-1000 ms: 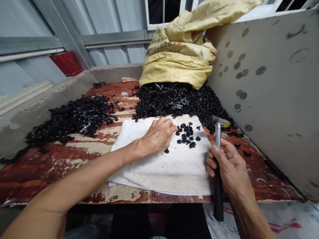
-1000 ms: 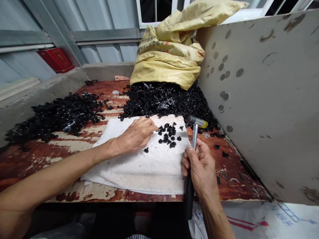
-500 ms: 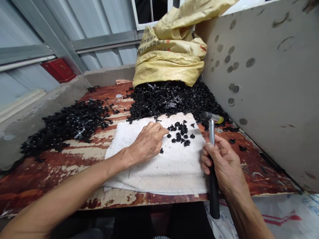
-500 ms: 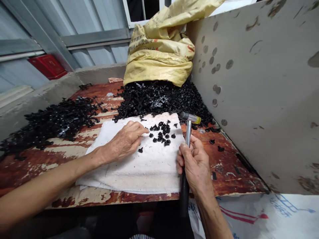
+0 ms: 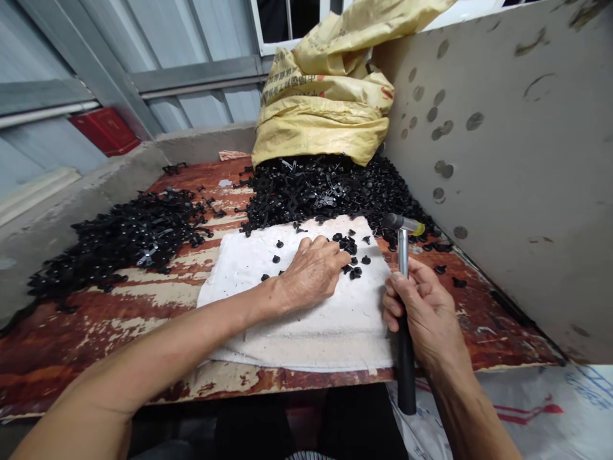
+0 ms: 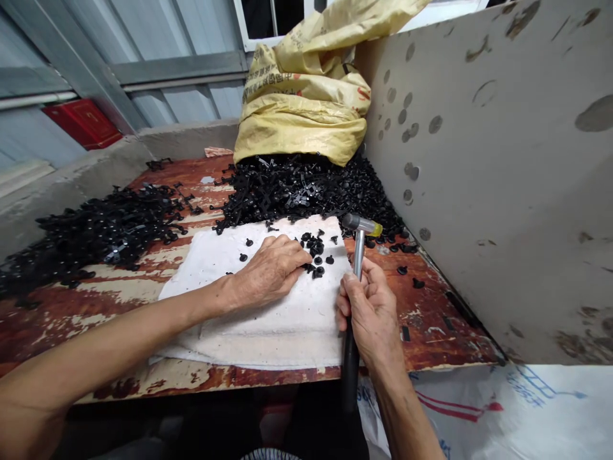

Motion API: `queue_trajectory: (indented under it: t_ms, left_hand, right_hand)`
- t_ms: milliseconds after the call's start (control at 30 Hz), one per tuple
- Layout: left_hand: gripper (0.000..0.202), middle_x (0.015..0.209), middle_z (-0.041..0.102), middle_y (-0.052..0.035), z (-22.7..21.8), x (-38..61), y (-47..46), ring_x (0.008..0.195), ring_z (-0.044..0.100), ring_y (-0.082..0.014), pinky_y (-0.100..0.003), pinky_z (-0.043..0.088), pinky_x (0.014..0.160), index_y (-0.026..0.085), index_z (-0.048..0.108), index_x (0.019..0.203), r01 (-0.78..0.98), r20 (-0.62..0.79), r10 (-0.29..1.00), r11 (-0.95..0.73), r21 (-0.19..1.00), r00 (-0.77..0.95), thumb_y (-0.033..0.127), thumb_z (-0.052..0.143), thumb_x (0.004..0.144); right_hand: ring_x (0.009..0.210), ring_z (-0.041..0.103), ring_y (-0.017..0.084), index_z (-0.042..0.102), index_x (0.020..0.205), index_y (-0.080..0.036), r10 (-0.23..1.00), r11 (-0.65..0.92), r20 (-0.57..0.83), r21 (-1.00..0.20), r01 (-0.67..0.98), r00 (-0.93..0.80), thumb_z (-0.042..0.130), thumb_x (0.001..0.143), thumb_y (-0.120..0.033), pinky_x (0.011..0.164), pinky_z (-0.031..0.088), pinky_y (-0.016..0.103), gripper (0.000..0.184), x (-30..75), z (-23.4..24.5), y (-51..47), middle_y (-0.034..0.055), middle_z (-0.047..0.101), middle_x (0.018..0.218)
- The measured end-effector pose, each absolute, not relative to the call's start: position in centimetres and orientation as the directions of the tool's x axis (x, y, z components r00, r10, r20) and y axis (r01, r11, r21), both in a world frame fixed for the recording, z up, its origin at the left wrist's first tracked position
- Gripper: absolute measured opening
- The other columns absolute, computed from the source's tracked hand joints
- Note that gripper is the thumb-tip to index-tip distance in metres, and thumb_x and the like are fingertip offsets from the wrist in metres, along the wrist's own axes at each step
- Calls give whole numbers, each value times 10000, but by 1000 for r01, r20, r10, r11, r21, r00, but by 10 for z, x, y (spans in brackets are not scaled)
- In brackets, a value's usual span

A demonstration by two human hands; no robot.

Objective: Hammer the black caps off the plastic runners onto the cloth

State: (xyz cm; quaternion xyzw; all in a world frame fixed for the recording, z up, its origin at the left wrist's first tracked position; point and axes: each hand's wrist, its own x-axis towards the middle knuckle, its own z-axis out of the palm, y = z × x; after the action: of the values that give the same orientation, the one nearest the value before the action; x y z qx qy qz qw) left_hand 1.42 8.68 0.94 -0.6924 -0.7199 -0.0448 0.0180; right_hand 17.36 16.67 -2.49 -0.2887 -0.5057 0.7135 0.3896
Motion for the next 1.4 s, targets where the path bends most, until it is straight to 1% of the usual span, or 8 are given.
queue_trajectory:
  t_ms: [167, 300, 400, 567, 900, 1100, 1200, 1400]
  left_hand:
    - [276, 951, 654, -68, 8, 13, 86, 943, 507, -238, -393, 356, 824, 185, 642, 963, 993, 66, 996, 48, 111, -55, 100, 401, 858]
    - [324, 1009, 683, -45, 11, 10, 84, 944, 528, -223, -395, 352, 845, 206, 617, 1064, 983, 65, 994, 71, 168, -83, 99, 387, 862]
    - [333, 983, 679, -52, 14, 7, 86, 938, 533, -228, -405, 344, 834, 212, 607, 1099, 990, 79, 993, 84, 114, -93, 108, 374, 884]
    - [266, 935, 633, -69, 15, 1, 97, 944, 523, -238, -385, 338, 767, 220, 650, 982, 1000, 93, 996, 8, 12, -9, 140, 410, 900]
    - [235, 808, 643, -51, 20, -4, 112, 790, 540, -193, -354, 341, 709, 171, 578, 765, 990, 12, 990, -142, 4, 142, 75, 395, 877]
    - [243, 893, 591, -72, 16, -4, 117, 901, 509, -221, -370, 380, 782, 180, 591, 821, 996, 95, 991, -92, 15, 90, 107, 374, 902]
    - [229, 886, 563, -70, 24, -16, 112, 894, 502, -216, -362, 396, 797, 182, 607, 827, 997, 136, 990, 22, 78, -33, 148, 392, 900]
    - [214, 798, 569, -54, 34, -46, 92, 802, 530, -187, -321, 409, 745, 172, 621, 735, 965, -3, 979, 201, 170, -204, 155, 433, 835]
  right_hand:
    - [392, 377, 51, 538, 1012, -213, 850, -179, -14, -948, -265, -526, 749, 718, -413, 268, 339, 148, 414, 175, -26, 167, -109, 435, 599]
    - [397, 378, 49, 530, 1021, -220, 848, -179, -13, -948, -264, -529, 734, 739, -405, 276, 346, 149, 394, 176, -27, 167, -104, 442, 620]
    - [402, 377, 50, 517, 1011, -228, 845, -179, -11, -948, -263, -535, 723, 752, -398, 286, 348, 147, 372, 176, -27, 166, -105, 436, 621]
    - [393, 376, 49, 515, 992, -229, 848, -161, -1, -953, -257, -530, 713, 756, -399, 283, 332, 146, 352, 176, -26, 167, -105, 437, 614]
    - [390, 375, 50, 508, 1004, -232, 843, -171, -6, -951, -258, -538, 715, 751, -404, 292, 331, 143, 370, 176, -25, 167, -111, 435, 596]
    - [394, 383, 52, 520, 1005, -225, 846, -175, -7, -948, -266, -532, 728, 743, -400, 282, 337, 146, 378, 175, -26, 168, -107, 443, 605]
    - [387, 382, 48, 524, 1000, -224, 851, -180, -15, -947, -265, -525, 736, 729, -403, 274, 331, 145, 388, 175, -26, 168, -105, 452, 612]
    - [389, 376, 54, 518, 992, -236, 840, -173, -7, -951, -256, -543, 721, 754, -389, 285, 332, 148, 348, 176, -25, 167, -107, 435, 593]
